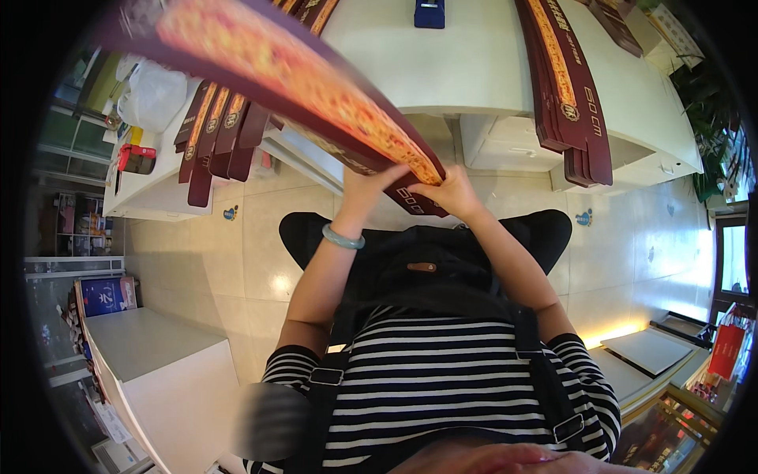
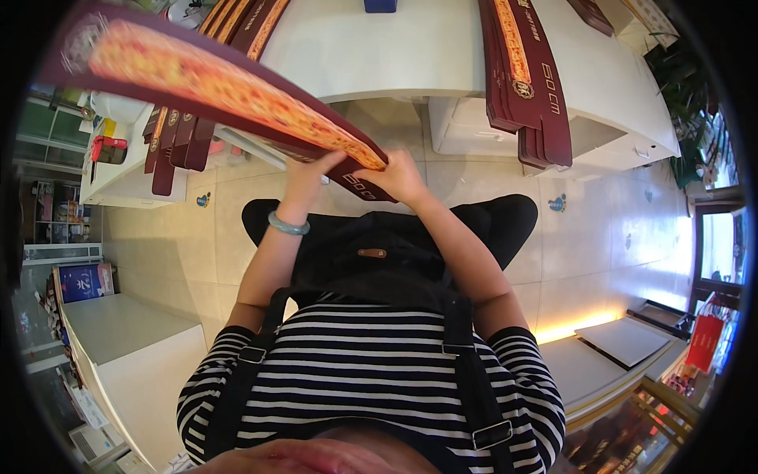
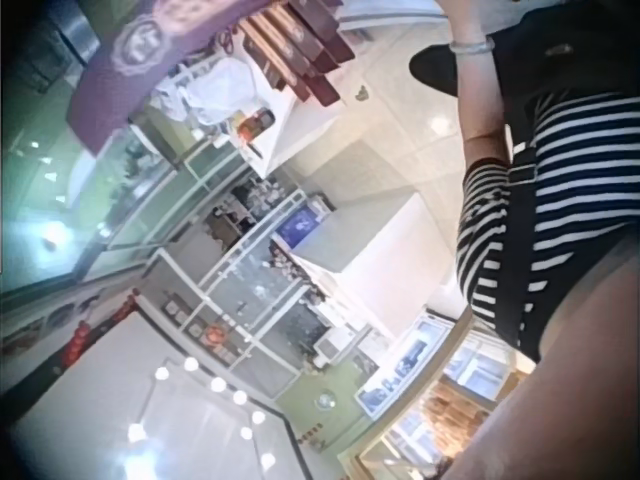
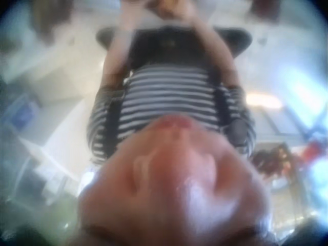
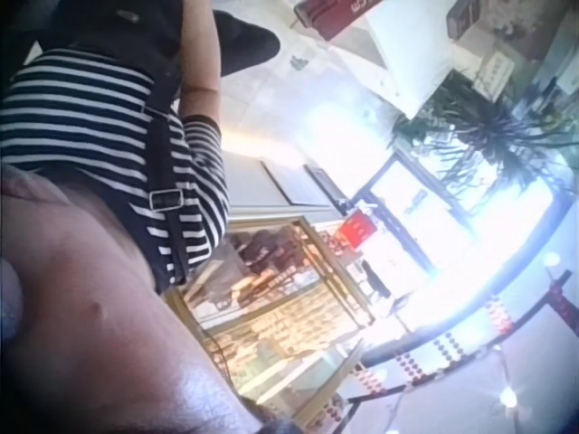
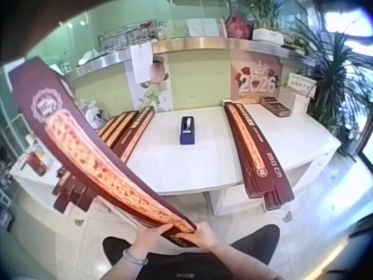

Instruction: The person sits at a counter and repeatedly assembles long, flat cardboard boxes. They fold the flaps, apply tape to seal the ends, and stack the finished boxes. The person briefly drinks from a water bottle during the process.

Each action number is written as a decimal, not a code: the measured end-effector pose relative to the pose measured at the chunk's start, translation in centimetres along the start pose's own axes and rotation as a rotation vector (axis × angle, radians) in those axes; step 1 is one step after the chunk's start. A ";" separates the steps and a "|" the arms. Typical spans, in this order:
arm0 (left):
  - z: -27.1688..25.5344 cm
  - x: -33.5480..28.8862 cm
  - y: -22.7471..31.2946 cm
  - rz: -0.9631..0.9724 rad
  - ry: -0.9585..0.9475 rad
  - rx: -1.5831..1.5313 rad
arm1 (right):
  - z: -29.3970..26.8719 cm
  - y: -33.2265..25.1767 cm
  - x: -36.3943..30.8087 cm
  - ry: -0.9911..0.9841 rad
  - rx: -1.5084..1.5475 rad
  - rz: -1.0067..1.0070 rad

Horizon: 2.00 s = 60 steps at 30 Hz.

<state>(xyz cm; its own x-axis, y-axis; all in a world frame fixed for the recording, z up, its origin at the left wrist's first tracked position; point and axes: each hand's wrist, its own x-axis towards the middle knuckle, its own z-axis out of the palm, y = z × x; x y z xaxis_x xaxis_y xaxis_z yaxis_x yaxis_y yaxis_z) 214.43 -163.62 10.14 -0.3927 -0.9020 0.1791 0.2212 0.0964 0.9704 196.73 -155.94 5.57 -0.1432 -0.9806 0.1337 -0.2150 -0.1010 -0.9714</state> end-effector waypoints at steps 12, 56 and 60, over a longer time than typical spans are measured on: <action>-3.5 2.6 7.8 0.301 -0.125 -0.292 | 0.3 3.1 -2.1 0.025 -0.276 -0.041; 4.4 -2.3 9.9 0.522 -0.096 0.449 | -5.6 -18.0 0.5 0.024 -0.337 -0.893; 4.1 -2.1 10.3 0.565 -0.095 0.432 | -5.4 -18.2 0.8 0.019 -0.326 -0.918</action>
<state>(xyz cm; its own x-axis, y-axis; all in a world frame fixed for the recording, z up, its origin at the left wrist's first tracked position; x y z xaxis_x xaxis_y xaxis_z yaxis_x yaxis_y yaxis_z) 213.85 -158.98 20.40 -0.4034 -0.6265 0.6669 0.0479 0.7134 0.6991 195.27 -153.93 24.41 0.1982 -0.5402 0.8178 -0.5070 -0.7706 -0.3861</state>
